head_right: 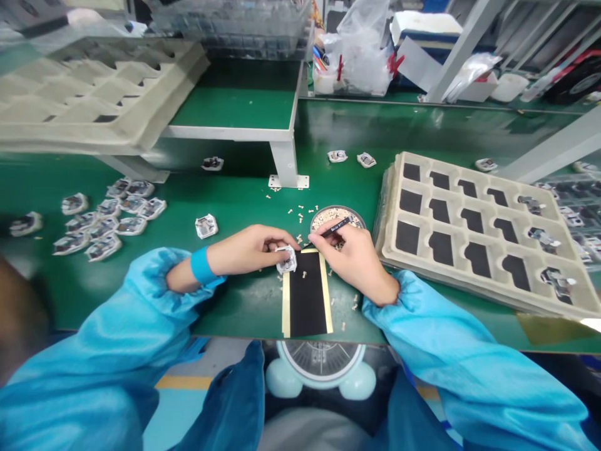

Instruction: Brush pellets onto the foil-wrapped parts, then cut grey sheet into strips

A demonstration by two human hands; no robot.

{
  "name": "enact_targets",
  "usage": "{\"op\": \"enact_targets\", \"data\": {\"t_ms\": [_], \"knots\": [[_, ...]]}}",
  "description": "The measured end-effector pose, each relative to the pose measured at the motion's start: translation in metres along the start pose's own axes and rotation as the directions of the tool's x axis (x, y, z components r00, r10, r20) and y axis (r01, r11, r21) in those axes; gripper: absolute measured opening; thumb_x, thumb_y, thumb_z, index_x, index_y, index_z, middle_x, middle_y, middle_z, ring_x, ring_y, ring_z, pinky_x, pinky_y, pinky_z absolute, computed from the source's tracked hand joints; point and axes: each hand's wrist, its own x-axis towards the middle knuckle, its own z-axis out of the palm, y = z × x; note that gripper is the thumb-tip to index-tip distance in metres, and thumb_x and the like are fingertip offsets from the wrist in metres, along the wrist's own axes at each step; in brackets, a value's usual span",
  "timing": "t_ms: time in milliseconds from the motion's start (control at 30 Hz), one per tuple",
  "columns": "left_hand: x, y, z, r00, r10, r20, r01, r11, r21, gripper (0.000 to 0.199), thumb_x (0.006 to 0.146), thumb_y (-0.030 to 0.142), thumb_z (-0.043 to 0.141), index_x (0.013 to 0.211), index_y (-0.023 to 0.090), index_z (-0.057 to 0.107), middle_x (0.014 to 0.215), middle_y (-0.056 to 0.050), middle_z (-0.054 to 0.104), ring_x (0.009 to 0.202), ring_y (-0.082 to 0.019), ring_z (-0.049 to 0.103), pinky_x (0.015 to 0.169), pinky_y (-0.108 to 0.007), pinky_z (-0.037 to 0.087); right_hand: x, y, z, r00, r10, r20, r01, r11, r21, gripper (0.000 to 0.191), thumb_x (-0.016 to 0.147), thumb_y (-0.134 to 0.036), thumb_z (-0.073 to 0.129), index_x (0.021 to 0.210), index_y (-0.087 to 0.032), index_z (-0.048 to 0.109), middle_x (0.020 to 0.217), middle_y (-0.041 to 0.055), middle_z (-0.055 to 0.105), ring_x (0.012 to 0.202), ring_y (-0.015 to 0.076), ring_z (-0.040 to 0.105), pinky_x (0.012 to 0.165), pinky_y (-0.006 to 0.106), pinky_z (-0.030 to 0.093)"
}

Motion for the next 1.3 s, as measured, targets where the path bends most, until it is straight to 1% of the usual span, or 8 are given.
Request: {"op": "enact_targets", "data": {"t_ms": [133,233,400,500,633,900,1167,1300], "knots": [[0.000,-0.002,-0.001,1.000,0.001,0.013,-0.001,0.999,-0.042,0.024,0.084,0.022,0.067,0.107,0.017,0.074,0.077,-0.001,0.071,0.066,-0.013,0.062,0.060,-0.022,0.045,0.000,0.003,0.002,0.999,0.041,0.021,-0.043,0.996,0.080,0.017,0.089,-0.037,0.073,0.093,-0.020,0.073,0.091,0.0043,0.075,0.079,0.0194,0.070,0.071,0.033,0.057],[0.001,-0.004,0.000,1.000,-0.006,0.009,0.007,0.992,-0.126,0.021,0.082,0.021,0.069,0.102,0.015,0.069,0.077,-0.001,0.070,0.067,-0.012,0.063,0.061,-0.021,0.047,0.000,0.002,0.001,0.998,0.056,-0.021,-0.053,0.992,0.115,0.018,0.088,-0.037,0.074,0.092,-0.019,0.071,0.091,0.0044,0.074,0.079,0.0192,0.070,0.073,0.034,0.057],[0.002,-0.005,0.001,1.000,-0.015,-0.010,0.013,0.991,-0.130,0.018,0.080,0.020,0.070,0.098,0.015,0.067,0.078,-0.002,0.071,0.070,-0.013,0.065,0.062,-0.022,0.049,-0.001,-0.009,-0.003,0.991,-0.040,-0.128,0.049,0.997,0.065,0.012,0.088,-0.032,0.075,0.090,-0.021,0.071,0.091,0.0034,0.075,0.082,0.0183,0.070,0.075,0.032,0.057],[0.001,-0.003,0.001,0.999,-0.020,-0.026,0.018,0.995,-0.101,0.018,0.079,0.018,0.070,0.097,0.016,0.068,0.079,-0.002,0.072,0.070,-0.013,0.065,0.063,-0.022,0.049,-0.002,-0.012,-0.003,0.984,-0.154,-0.094,0.154,0.988,-0.009,0.006,0.088,-0.027,0.074,0.090,-0.021,0.072,0.089,0.0027,0.076,0.084,0.0189,0.071,0.082,0.034,0.058],[0.000,0.000,0.002,0.999,-0.032,-0.037,0.029,0.997,-0.074,0.019,0.078,0.016,0.069,0.097,0.017,0.068,0.080,-0.001,0.073,0.071,-0.013,0.066,0.063,-0.022,0.049,-0.002,-0.012,0.000,0.963,-0.265,-0.044,0.261,0.962,-0.079,0.003,0.088,-0.023,0.073,0.091,-0.021,0.073,0.089,0.0027,0.077,0.084,0.0190,0.073,0.080,0.033,0.059],[0.000,-0.001,0.003,0.997,-0.039,-0.061,0.036,0.998,-0.054,0.019,0.078,0.019,0.070,0.097,0.017,0.068,0.080,-0.002,0.073,0.071,-0.014,0.066,0.065,-0.024,0.050,-0.005,-0.011,0.000,0.953,-0.301,-0.029,0.296,0.949,-0.111,0.004,0.090,-0.021,0.072,0.094,-0.021,0.072,0.091,0.0027,0.077,0.086,0.0186,0.073,0.080,0.033,0.059],[0.000,0.000,0.004,0.997,-0.042,-0.066,0.041,0.999,-0.022,0.019,0.078,0.022,0.071,0.096,0.016,0.069,0.079,-0.002,0.071,0.070,-0.014,0.064,0.063,-0.024,0.049,-0.008,-0.017,0.002,0.890,-0.439,0.122,0.452,0.885,-0.112,0.013,0.093,-0.018,0.067,0.105,-0.023,0.066,0.097,0.0044,0.075,0.092,0.0207,0.070,0.088,0.041,0.057],[0.000,-0.001,0.002,0.997,-0.058,-0.058,0.054,0.997,-0.061,0.023,0.076,0.022,0.072,0.098,0.016,0.069,0.080,-0.003,0.070,0.070,-0.014,0.063,0.062,-0.024,0.049,-0.011,-0.022,-0.003,0.927,-0.367,0.074,0.370,0.929,-0.030,0.015,0.092,-0.018,0.067,0.105,-0.025,0.067,0.100,0.0044,0.076,0.094,0.0215,0.071,0.089,0.041,0.058]]}}
